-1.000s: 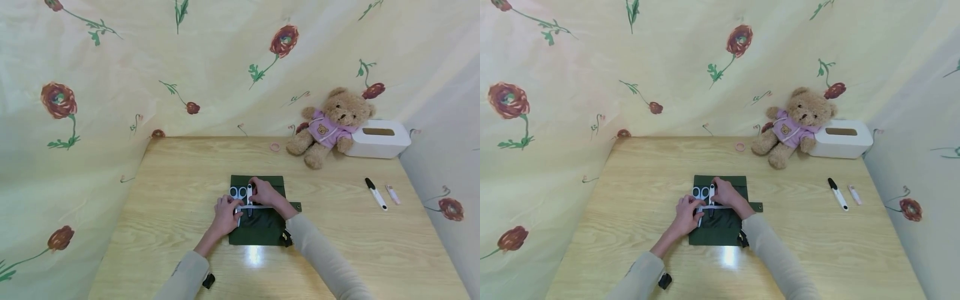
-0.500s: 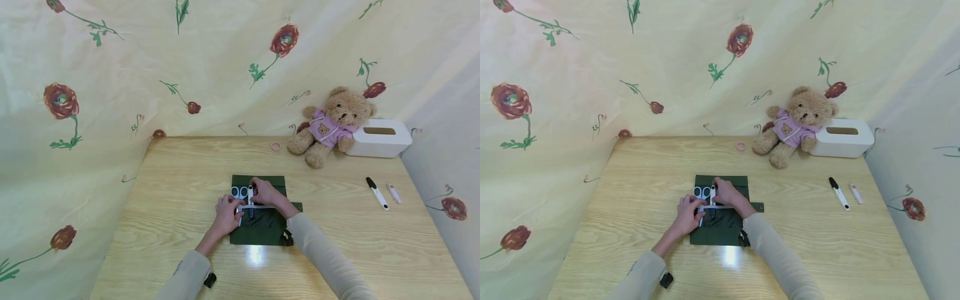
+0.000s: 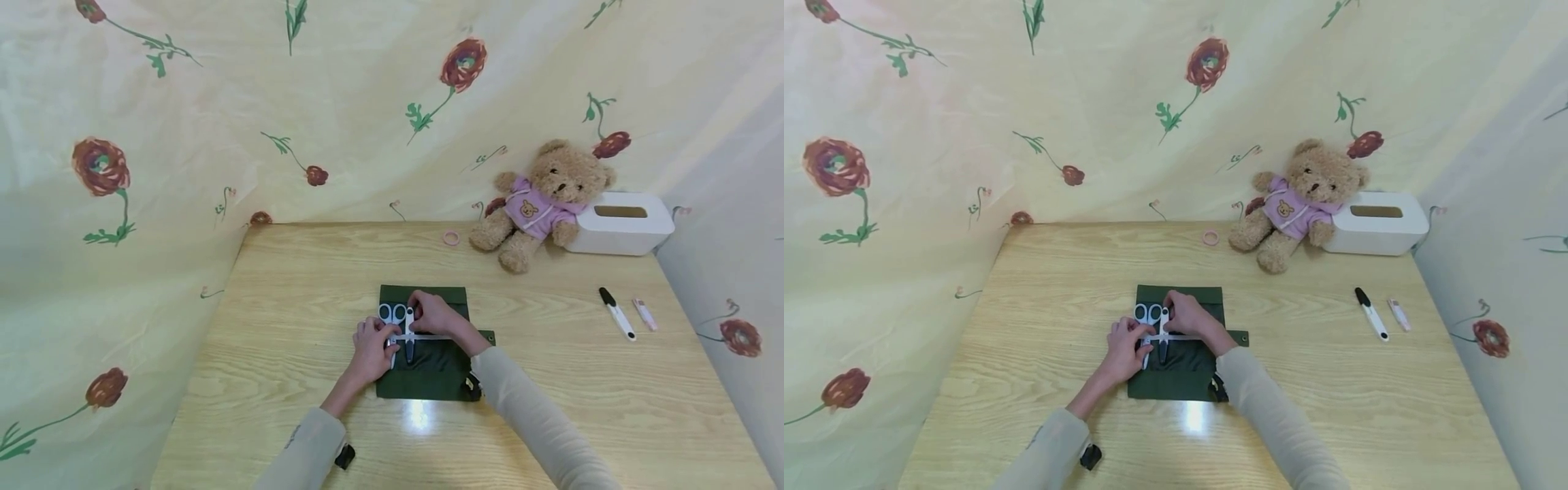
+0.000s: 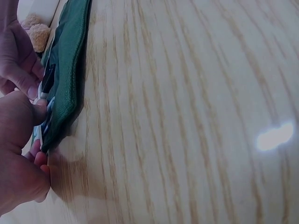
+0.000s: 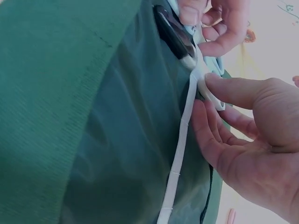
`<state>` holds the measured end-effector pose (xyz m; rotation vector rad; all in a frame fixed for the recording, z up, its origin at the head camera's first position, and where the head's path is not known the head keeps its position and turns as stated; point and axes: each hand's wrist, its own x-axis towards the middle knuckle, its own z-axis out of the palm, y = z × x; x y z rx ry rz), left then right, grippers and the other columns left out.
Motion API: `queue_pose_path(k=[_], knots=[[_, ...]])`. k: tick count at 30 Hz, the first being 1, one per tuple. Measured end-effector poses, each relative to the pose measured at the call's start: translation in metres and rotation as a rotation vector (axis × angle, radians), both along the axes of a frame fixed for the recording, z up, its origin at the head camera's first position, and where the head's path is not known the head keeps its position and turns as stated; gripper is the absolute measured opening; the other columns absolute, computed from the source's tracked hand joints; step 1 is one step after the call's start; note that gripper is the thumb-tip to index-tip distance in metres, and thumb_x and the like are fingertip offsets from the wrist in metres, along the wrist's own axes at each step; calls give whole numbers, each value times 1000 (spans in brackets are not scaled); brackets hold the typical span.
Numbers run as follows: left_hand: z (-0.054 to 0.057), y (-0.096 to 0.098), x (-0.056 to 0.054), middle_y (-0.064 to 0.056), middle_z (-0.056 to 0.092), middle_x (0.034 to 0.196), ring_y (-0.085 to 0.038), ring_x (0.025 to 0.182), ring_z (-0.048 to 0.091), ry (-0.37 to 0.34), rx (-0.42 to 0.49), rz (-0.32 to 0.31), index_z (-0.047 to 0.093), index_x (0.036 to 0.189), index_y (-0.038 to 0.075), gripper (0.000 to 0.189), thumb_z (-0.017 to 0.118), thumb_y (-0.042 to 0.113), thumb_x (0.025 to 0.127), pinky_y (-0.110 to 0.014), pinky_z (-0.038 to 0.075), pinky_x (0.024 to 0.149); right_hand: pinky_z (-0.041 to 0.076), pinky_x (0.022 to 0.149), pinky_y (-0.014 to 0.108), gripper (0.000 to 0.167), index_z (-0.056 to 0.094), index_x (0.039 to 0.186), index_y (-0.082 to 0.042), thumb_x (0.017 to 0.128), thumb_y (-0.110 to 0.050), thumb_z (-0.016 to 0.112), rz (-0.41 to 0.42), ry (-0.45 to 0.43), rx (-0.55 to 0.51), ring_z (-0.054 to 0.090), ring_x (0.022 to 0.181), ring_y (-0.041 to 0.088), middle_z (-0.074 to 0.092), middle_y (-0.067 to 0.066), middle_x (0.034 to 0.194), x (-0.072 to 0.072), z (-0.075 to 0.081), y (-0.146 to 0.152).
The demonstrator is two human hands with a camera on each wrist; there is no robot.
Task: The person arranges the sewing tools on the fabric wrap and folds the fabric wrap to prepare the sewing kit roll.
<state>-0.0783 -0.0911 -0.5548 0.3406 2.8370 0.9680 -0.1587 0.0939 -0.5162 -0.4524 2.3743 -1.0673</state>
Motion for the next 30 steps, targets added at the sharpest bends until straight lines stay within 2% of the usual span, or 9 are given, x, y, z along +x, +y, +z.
queue_pose_path(k=[13, 18, 22, 30], knots=[[-1, -2, 0, -9, 41, 113, -29, 102, 36, 3, 14, -8, 67, 113, 18, 20, 70, 14, 94, -44, 30, 84, 45, 68, 33, 37, 58, 116, 1, 84, -2, 77, 26, 15, 17, 54, 77, 21, 57, 8, 89, 1, -2, -1], [-2, -2, 2, -10, 43, 113, -30, 103, 38, 30, 33, -17, 67, 117, 16, 23, 70, 15, 94, -47, 31, 86, 47, 67, 33, 35, 58, 120, 5, 89, -4, 72, 21, 73, -1, 56, 75, 18, 59, 8, 89, 4, -3, 9], [0, -2, 1, -11, 46, 111, -30, 101, 40, 91, 66, -20, 66, 117, 13, 25, 72, 13, 93, -47, 34, 84, 48, 66, 35, 30, 60, 118, 8, 92, -5, 68, -36, 170, -55, 58, 73, 18, 62, 9, 88, 4, 0, 31], [9, 6, -3, -11, 51, 109, -31, 100, 43, 157, 121, -65, 68, 114, 11, 22, 73, 10, 92, -48, 35, 83, 51, 69, 38, 22, 63, 112, 11, 94, -1, 63, -233, 292, -99, 63, 82, 29, 65, 16, 92, 6, 2, 107]])
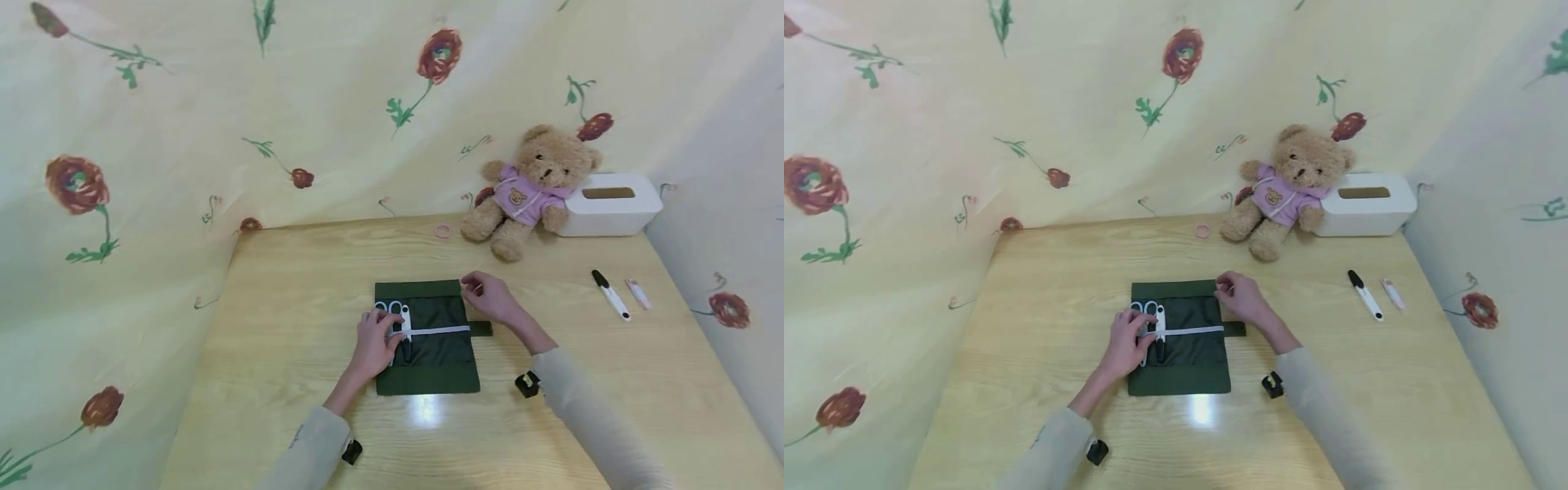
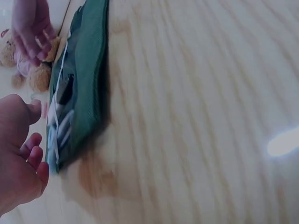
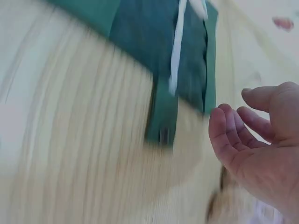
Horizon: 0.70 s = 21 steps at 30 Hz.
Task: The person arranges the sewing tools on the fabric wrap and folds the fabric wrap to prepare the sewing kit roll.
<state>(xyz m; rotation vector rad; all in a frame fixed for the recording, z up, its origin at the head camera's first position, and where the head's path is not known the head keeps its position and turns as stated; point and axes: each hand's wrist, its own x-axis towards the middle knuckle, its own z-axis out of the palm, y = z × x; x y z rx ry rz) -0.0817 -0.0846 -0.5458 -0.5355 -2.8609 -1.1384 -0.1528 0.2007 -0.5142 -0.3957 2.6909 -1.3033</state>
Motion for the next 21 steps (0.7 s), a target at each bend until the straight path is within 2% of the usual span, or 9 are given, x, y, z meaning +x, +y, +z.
queue_pose_path(k=[4, 6, 12, 17, 21], knots=[[-1, 9, -2, -11, 50, 108, -32, 100, 42, 30, 13, -16, 69, 113, 10, 25, 76, 9, 89, -51, 35, 83, 52, 71, 39, 23, 62, 113, 13, 93, 1, 63, -87, 63, 20, 65, 86, 36, 66, 22, 96, 1, 5, 51], [-3, 15, -3, -11, 50, 109, -32, 100, 42, 46, 4, -32, 69, 114, 10, 27, 77, 11, 88, -51, 35, 83, 52, 74, 44, 26, 60, 116, 15, 93, 2, 62, -143, 96, 36, 64, 89, 41, 65, 26, 99, 6, 10, 82], [0, 11, -3, -13, 49, 113, -32, 102, 40, 19, -10, -63, 68, 121, 10, 37, 79, 17, 87, -51, 34, 85, 46, 80, 57, 37, 50, 128, 16, 96, -1, 58, -283, 112, 152, 58, 97, 50, 57, 37, 108, 13, 20, 151], [3, 11, -2, -13, 48, 112, -32, 103, 40, 3, -14, -66, 68, 122, 10, 38, 80, 17, 86, -51, 34, 86, 44, 79, 63, 37, 47, 125, 19, 93, 2, 56, -299, 82, 286, 55, 96, 56, 53, 44, 107, 16, 24, 193], [4, 10, -3, -13, 48, 112, -32, 104, 40, -7, -27, -76, 67, 123, 11, 40, 80, 18, 86, -50, 34, 86, 43, 77, 64, 42, 42, 128, 20, 92, 4, 55, -263, -2, 369, 52, 97, 60, 48, 48, 111, 17, 26, 216]])
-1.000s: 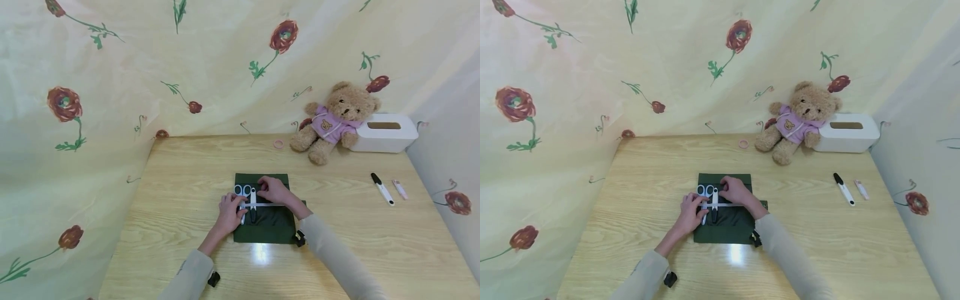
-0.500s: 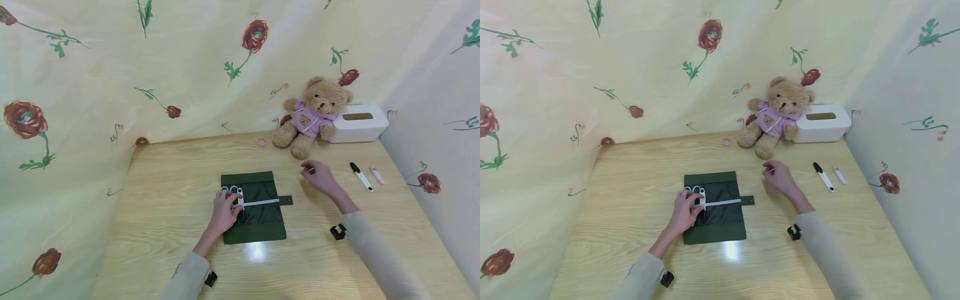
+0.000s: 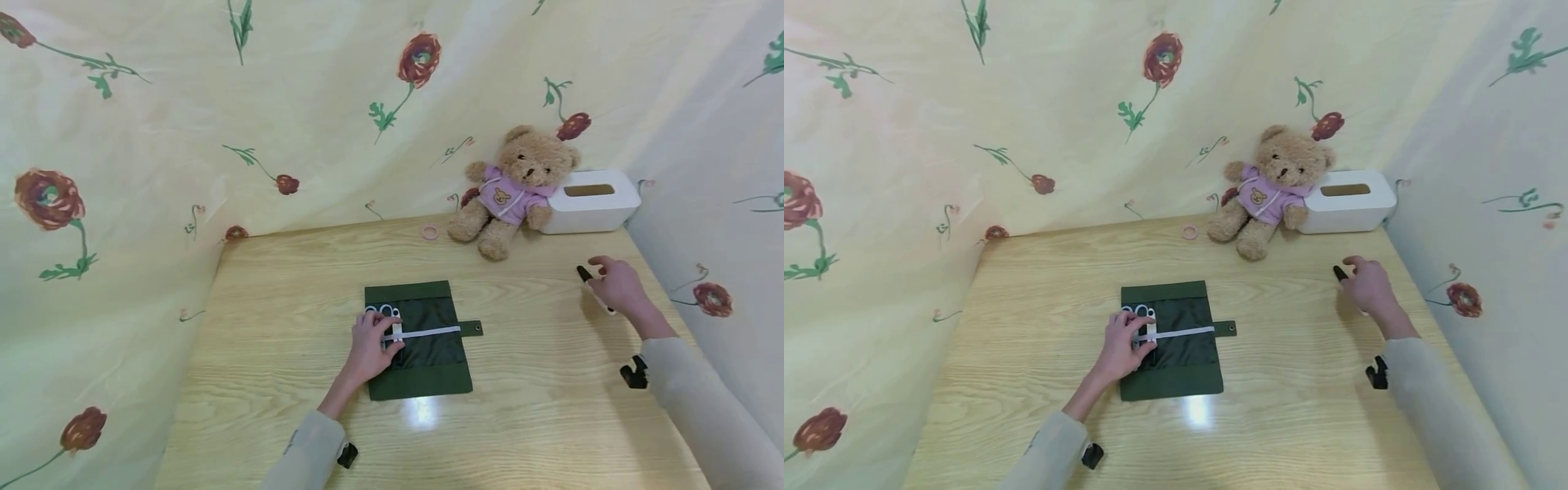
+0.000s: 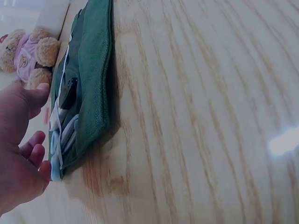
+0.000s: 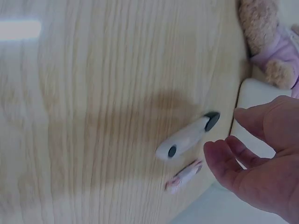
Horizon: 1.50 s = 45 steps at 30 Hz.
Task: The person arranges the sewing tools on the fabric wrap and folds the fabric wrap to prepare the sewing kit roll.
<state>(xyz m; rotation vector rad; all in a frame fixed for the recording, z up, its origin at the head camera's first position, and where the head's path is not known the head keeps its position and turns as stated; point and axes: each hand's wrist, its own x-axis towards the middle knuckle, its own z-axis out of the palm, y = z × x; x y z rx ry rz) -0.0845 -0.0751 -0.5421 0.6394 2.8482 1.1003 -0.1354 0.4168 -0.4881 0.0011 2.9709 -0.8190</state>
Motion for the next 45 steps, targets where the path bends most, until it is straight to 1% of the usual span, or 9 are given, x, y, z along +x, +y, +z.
queue_pose_path(k=[4, 8, 16, 19, 25, 29, 32, 40, 45], knots=[[0, -2, 0, -12, 47, 113, -30, 104, 39, -13, -17, 0, 67, 123, 13, 39, 79, 17, 86, -48, 33, 84, 46, 62, 52, 45, 40, 132, 19, 91, 3, 49, 24, -85, 14, 55, 73, 46, 45, 49, 115, -4, -6, 13], [1, -3, 0, -12, 48, 112, -31, 104, 39, -8, -37, -12, 68, 122, 14, 37, 79, 16, 87, -47, 33, 82, 40, 52, 37, 46, 40, 132, 21, 90, 3, 45, 34, -138, 12, 44, 50, 24, 46, 49, 114, -4, -17, 18], [4, 1, 0, -13, 49, 113, -31, 104, 40, -31, -31, -12, 67, 123, 12, 38, 79, 16, 87, -45, 32, 81, 46, 60, 44, 45, 43, 125, 22, 85, 4, 52, 42, -132, 84, 55, 63, 29, 58, 34, 90, -10, -13, 18], [5, 2, 1, -13, 49, 113, -31, 104, 40, -34, -36, -8, 67, 123, 12, 38, 78, 16, 87, -45, 32, 81, 43, 59, 44, 47, 43, 125, 22, 82, 3, 51, 44, -143, 87, 52, 60, 28, 58, 26, 79, -10, -14, 17], [5, 4, 0, -12, 49, 114, -31, 105, 40, -34, -50, -4, 67, 123, 13, 38, 78, 16, 88, -46, 33, 83, 44, 63, 45, 53, 41, 127, 22, 81, 2, 54, 39, -163, 79, 54, 63, 27, 59, 27, 83, -11, -17, 13], [7, 6, -2, -13, 48, 116, -32, 107, 40, -54, -57, -7, 67, 124, 13, 37, 78, 16, 88, -46, 33, 84, 41, 57, 40, 56, 38, 130, 23, 81, 1, 53, 42, -192, 64, 48, 56, 23, 55, 17, 71, -13, -19, 11], [7, 7, -4, -14, 48, 117, -32, 109, 39, -78, -64, -4, 67, 123, 13, 36, 78, 16, 88, -46, 32, 85, 42, 60, 42, 56, 38, 130, 21, 82, 0, 56, 44, -195, 67, 50, 59, 25, 55, 16, 70, -18, -18, 9], [7, 11, -10, -13, 46, 119, -32, 110, 37, -137, -130, -18, 68, 122, 17, 33, 77, 19, 90, -46, 32, 85, 46, 70, 53, 59, 35, 131, 20, 85, -3, 62, 49, -202, 78, 56, 79, 42, 57, 33, 90, -19, -17, 12], [7, 11, -6, -12, 46, 116, -32, 109, 37, -169, -140, -2, 72, 116, 17, 27, 77, 19, 90, -47, 31, 85, 47, 63, 45, 63, 31, 134, 20, 86, -4, 64, 64, -215, 42, 56, 72, 36, 57, 29, 85, -16, -20, 10]])
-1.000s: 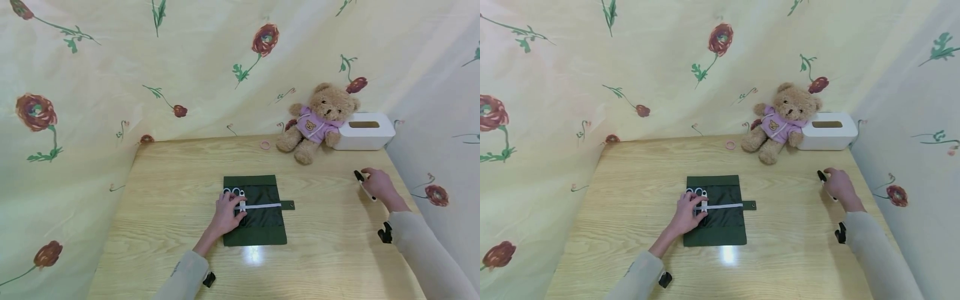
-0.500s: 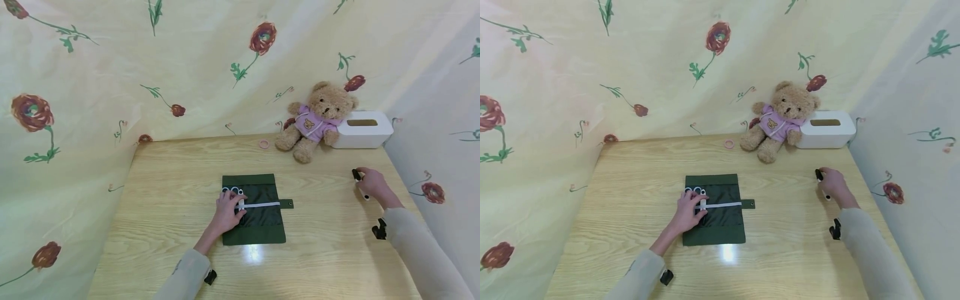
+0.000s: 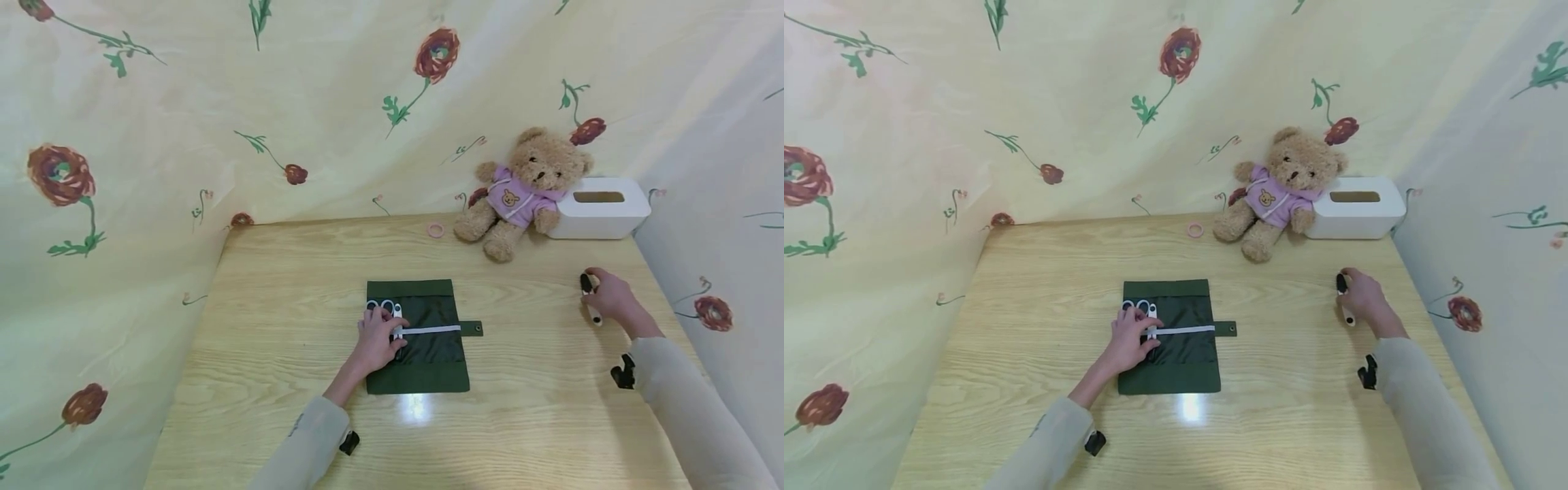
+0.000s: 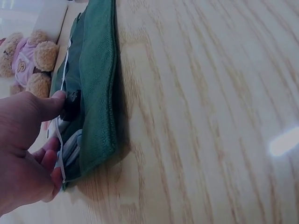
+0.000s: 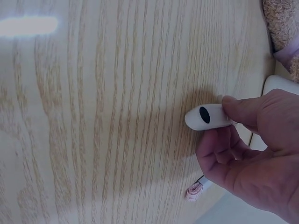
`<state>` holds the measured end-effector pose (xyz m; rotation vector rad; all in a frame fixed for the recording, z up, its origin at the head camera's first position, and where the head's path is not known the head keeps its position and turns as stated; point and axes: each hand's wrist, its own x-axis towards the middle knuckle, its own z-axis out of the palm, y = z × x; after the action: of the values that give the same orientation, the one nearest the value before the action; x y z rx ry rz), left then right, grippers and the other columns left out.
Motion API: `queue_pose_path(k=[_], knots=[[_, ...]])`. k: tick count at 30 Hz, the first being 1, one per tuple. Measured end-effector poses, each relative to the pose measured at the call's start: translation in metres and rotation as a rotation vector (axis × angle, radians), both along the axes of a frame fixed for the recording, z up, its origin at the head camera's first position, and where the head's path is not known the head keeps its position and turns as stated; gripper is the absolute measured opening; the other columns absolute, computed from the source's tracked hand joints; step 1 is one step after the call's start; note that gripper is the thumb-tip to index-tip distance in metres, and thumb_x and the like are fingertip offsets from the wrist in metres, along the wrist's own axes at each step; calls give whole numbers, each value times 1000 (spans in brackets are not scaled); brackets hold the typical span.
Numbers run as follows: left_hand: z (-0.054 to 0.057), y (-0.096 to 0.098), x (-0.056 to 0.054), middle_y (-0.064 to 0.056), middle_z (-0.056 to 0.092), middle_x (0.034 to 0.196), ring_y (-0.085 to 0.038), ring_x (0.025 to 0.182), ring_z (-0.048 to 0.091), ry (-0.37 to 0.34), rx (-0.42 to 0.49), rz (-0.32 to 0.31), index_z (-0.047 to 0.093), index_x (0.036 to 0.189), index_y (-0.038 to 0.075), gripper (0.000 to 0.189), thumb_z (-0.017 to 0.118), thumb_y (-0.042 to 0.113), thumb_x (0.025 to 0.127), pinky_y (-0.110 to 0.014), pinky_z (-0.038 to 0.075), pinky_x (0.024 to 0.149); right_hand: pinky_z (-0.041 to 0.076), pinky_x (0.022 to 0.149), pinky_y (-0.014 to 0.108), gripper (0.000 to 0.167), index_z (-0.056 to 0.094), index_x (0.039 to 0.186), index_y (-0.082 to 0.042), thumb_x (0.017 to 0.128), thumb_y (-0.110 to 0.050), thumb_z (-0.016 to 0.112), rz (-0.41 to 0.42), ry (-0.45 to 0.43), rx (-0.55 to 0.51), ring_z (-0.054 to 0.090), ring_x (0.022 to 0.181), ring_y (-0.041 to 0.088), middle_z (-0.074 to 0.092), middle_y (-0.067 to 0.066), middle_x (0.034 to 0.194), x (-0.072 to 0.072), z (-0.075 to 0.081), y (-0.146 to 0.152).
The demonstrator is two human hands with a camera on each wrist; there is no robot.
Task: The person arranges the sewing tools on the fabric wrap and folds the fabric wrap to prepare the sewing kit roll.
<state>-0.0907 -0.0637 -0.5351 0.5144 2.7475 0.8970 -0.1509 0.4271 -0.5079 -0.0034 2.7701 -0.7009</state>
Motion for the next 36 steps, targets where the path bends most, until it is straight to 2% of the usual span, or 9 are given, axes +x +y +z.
queue_pose_path(k=[3, 5, 12, 18, 24, 29, 36], knots=[[-1, 1, 1, -11, 46, 114, -31, 108, 37, -8, 1, 10, 73, 113, 18, 24, 77, 19, 90, -46, 31, 84, 46, 56, 38, 64, 30, 134, 19, 86, -3, 66, -1, -13, -34, 56, 65, 29, 56, 25, 81, 1, -1, 0], [-2, 1, 1, -11, 46, 114, -31, 108, 37, -10, 0, 14, 73, 112, 18, 23, 77, 19, 90, -47, 30, 84, 47, 55, 36, 64, 31, 134, 18, 86, -3, 67, -12, -21, -54, 57, 64, 29, 56, 26, 81, 2, -1, 1], [-3, 4, 2, -11, 44, 114, -31, 108, 36, -19, 8, 34, 73, 111, 18, 21, 77, 18, 90, -47, 29, 85, 49, 62, 36, 63, 31, 136, 16, 89, -5, 67, -53, -31, -97, 60, 79, 38, 54, 40, 101, 5, -2, 2], [-2, 5, 2, -12, 43, 115, -32, 108, 35, -22, 14, 46, 73, 111, 17, 22, 76, 17, 90, -48, 28, 87, 53, 57, 35, 64, 28, 140, 16, 91, -2, 66, -98, -26, -249, 62, 68, 24, 55, 35, 99, 11, -4, -7], [-3, 5, 3, -11, 44, 115, -31, 108, 35, -16, -1, 47, 73, 112, 19, 22, 76, 18, 90, -48, 28, 87, 56, 62, 33, 65, 24, 147, 12, 97, -1, 61, -141, -8, -429, 61, 73, 14, 54, 32, 104, 15, -5, -27], [-4, 4, 3, -11, 44, 115, -31, 108, 35, -16, 8, 47, 73, 112, 19, 23, 77, 18, 90, -48, 28, 87, 57, 66, 35, 65, 22, 150, 8, 98, 1, 59, -136, 11, -573, 61, 77, 12, 51, 30, 107, 14, -5, -51], [-4, 4, 3, -11, 44, 117, -31, 110, 35, -15, -7, 45, 72, 113, 19, 23, 76, 19, 91, -48, 29, 89, 57, 71, 38, 64, 22, 152, 3, 99, 1, 58, -125, 0, -662, 61, 81, 12, 50, 29, 109, 10, -1, -81]])
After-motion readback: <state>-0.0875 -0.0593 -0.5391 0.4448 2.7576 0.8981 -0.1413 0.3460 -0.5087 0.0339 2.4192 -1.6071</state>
